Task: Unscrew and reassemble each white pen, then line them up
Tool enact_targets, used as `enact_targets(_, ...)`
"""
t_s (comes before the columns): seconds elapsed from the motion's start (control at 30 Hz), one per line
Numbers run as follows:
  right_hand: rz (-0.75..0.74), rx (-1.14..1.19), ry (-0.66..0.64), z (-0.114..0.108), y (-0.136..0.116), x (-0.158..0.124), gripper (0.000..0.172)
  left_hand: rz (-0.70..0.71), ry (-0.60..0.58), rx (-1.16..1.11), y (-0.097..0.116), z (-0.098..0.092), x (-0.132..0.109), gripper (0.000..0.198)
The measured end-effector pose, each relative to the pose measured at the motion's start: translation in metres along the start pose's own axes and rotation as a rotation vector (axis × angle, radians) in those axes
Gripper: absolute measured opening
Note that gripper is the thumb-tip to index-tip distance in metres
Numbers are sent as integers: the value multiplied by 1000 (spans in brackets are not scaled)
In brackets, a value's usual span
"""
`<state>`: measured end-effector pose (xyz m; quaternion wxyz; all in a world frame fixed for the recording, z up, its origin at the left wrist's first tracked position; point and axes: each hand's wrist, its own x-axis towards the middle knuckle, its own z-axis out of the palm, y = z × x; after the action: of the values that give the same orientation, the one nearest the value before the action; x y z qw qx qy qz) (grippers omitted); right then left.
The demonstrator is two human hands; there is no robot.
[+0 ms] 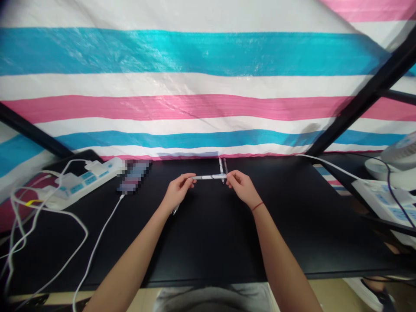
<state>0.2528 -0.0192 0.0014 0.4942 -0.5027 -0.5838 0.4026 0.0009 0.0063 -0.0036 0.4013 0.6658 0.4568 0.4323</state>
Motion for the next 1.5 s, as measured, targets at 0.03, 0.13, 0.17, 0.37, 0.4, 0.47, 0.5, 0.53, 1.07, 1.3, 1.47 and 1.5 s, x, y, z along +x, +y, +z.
enact_targets(0.03,8,-6,3,0,0,0,28,-1,3,-2,0,0,0,34)
enact_targets(0.13,4,44,-10,0,-2,-1,29,-6,10,-8,1,0,0,35)
enact_targets(0.17,-4,55,-22,0,-3,-1,34,-7,10,-9,1,0,0,35)
enact_targets(0.37,-3,-59,-57,2,-4,-2,28,-9,1,-32,0,0,0,35)
enact_targets(0.4,-5,-58,-53,2,-3,-2,28,-12,-1,-41,-1,0,0,35)
enact_targets(0.47,-5,-32,-44,3,-3,-2,30,-17,-5,-56,-1,1,0,36)
enact_targets(0.5,0,-21,-40,3,-4,-3,33,-17,-4,-63,-1,1,0,36)
enact_targets(0.53,6,-21,-38,3,-4,-3,35,-16,-2,-67,-1,2,0,35)
enact_targets(1.07,96,426,286,19,-3,0,47,-123,-154,-157,23,37,-23,32)
enact_targets(1.3,109,361,282,26,-7,-3,47,-198,-448,-313,27,57,-35,40)
enact_targets(1.47,124,428,152,31,-10,-7,67,-225,-400,-341,23,58,-35,39)
enact_targets(1.5,131,437,154,31,-10,-7,66,-227,-405,-336,24,58,-35,39)
